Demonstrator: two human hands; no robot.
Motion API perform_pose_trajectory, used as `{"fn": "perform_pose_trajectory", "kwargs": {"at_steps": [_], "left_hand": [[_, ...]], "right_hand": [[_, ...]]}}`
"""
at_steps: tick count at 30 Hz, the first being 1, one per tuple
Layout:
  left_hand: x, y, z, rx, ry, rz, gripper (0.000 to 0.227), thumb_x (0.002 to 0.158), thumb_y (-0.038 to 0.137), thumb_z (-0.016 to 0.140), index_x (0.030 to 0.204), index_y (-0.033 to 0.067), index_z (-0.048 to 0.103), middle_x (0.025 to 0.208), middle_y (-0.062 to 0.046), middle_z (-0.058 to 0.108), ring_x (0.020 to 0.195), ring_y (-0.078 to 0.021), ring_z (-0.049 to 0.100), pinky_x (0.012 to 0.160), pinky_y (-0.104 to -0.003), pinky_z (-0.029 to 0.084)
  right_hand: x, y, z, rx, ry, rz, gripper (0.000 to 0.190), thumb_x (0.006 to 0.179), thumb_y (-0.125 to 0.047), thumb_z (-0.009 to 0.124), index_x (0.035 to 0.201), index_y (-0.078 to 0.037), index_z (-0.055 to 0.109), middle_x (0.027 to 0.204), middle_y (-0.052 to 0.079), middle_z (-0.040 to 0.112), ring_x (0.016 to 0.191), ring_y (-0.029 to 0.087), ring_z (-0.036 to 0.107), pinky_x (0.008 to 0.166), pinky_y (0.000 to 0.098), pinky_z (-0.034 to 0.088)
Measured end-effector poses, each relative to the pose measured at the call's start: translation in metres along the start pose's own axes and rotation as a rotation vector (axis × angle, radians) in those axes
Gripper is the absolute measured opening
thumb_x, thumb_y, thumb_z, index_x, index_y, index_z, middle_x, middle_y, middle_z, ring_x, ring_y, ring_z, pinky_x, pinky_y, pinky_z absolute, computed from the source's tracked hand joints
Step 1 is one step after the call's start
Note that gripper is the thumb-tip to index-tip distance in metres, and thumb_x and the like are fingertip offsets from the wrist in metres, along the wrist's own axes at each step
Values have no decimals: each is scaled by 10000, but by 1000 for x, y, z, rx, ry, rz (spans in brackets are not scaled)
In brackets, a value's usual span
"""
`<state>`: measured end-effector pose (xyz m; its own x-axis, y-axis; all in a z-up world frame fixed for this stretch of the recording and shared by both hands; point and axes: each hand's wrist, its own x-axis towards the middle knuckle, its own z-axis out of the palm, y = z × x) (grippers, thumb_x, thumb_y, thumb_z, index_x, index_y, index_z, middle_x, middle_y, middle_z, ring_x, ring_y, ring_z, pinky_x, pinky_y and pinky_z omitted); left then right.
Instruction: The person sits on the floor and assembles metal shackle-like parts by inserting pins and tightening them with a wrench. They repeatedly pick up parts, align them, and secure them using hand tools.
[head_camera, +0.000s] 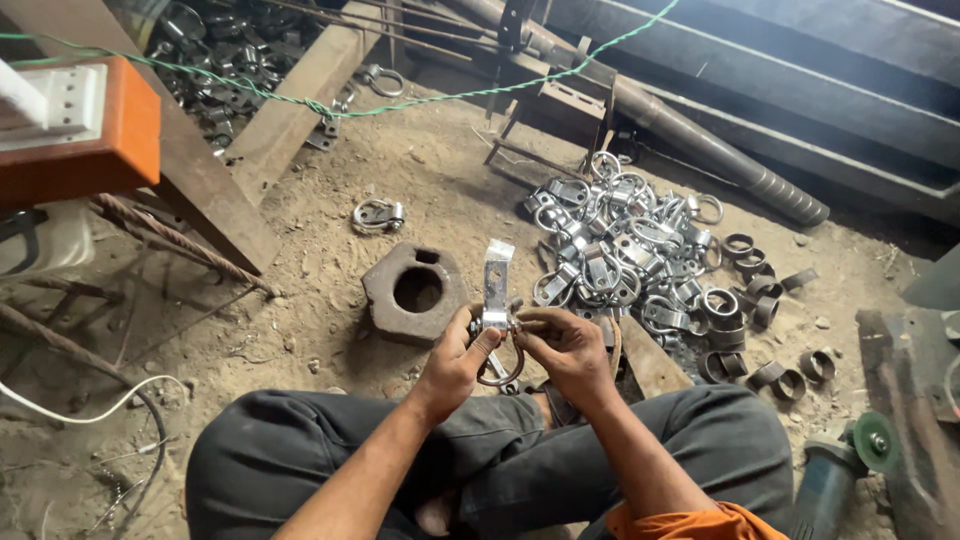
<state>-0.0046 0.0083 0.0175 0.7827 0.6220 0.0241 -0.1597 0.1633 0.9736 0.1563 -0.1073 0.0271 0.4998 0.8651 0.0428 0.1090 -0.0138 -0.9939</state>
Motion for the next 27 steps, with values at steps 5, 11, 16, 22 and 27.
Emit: {"fn": "perform_pose_trajectory", "kwargs": {"at_steps": [5, 11, 16, 22, 27], "left_hand": [[2, 4, -2, 2, 5, -51, 381, 1031, 251, 587, 1323, 14, 531, 1117, -47, 686, 1015, -94, 607, 903, -263, 506], [7, 3, -4, -17, 12, -20, 366, 1036, 241, 593, 1308, 2, 534, 1114, -56, 685, 1024, -92, 609, 913, -261, 509], [11, -2, -4, -44, -12, -3, 350, 1044, 225, 589, 1306, -2, 535, 1107, -62, 697, 1015, -98, 627, 914, -265, 514], [11, -1, -2, -44, -27, -22, 389, 1043, 247, 575, 1347, 8, 527, 1136, -46, 691, 1037, -92, 623, 929, -260, 513], [10, 1, -3, -74, 6, -77, 426, 1035, 275, 581, 1367, 14, 515, 1121, -49, 685, 1019, -96, 605, 909, -266, 502]], "right_hand": [[3, -5, 1, -90, -20, -66, 226, 896, -37, 763, 1113, 23, 741, 975, 81, 794, 885, 107, 742, 792, 248, 613], [10, -8, 4, -118, -12, -59, 196, 910, -46, 747, 1093, 26, 743, 942, 82, 801, 868, 102, 745, 764, 243, 611], [13, -9, 4, -253, 10, -66, 167, 928, -74, 729, 1055, 29, 761, 874, 78, 806, 796, 97, 739, 700, 242, 596], [18, -10, 2, -328, 22, -6, 220, 1014, -144, 631, 975, 14, 778, 809, 76, 801, 726, 103, 746, 661, 253, 585], [18, -25, 3, -147, -9, -139, 284, 893, -162, 688, 1121, 7, 678, 940, 84, 756, 818, 102, 711, 709, 260, 585]]}}
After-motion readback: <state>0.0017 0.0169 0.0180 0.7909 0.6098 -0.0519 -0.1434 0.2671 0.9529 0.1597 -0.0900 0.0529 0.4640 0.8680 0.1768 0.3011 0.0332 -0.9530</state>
